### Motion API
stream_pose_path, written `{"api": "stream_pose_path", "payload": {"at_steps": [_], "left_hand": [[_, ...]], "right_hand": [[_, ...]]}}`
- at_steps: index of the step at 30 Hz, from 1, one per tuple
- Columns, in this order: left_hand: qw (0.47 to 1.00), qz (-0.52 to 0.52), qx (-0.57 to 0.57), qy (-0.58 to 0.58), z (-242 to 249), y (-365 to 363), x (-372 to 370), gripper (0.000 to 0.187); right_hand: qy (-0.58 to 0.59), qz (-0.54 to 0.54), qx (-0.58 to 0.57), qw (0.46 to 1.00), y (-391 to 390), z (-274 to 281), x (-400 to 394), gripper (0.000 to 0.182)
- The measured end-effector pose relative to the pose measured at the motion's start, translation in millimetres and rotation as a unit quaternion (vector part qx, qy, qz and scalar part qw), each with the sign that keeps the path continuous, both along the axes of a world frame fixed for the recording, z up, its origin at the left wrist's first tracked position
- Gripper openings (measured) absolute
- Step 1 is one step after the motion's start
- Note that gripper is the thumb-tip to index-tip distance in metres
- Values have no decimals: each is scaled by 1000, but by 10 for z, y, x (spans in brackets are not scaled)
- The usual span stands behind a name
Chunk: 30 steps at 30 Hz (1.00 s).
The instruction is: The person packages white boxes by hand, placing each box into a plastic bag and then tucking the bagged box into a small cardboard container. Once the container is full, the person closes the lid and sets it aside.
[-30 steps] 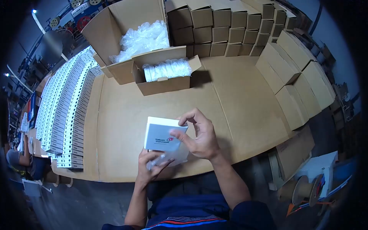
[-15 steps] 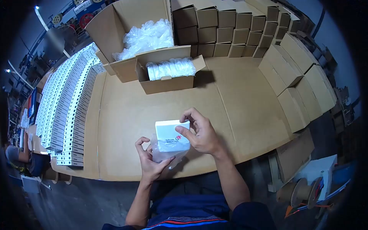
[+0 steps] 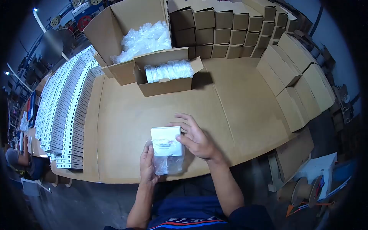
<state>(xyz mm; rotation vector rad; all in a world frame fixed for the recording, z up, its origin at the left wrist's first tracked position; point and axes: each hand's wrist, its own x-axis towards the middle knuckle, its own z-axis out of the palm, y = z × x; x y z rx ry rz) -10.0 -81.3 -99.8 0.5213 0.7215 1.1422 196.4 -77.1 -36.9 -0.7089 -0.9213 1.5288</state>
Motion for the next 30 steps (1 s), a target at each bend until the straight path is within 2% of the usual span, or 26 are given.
{"api": "stream_pose_path", "payload": {"at_steps": [2,3,6,10,11,15,19,23,27,30], "left_hand": [[999,7,-23,-22,-9,-25,10,28],[999,10,-32,-33,-11,-20,19,25],[999,12,-31,-14,-25,-24,38,24],[999,19,33,3,-72,41,-27,23],[998,26,43,50,-107,58,-64,21],[994,30,75,75,-94,79,-108,16],[977,47,152,143,24,82,-134,11],[960,70,196,189,247,40,11,5],[953,80,238,169,227,64,46,12],[951,82,262,145,208,95,57,21]], "right_hand": [[210,12,-9,978,-127,-175,1,62],[212,-12,23,977,-161,-349,-21,64],[213,-52,-58,974,-245,-515,-97,61],[192,-61,-121,972,-261,-521,-83,44],[197,-54,-113,972,-273,-483,-93,33],[205,-70,-107,970,-289,-623,-114,18],[158,-103,-95,977,-328,-568,-163,16],[200,-124,-81,969,-345,-481,-238,15],[120,-177,-38,976,-311,-208,-325,18],[1,-163,36,986,-305,-160,-281,16]]}}
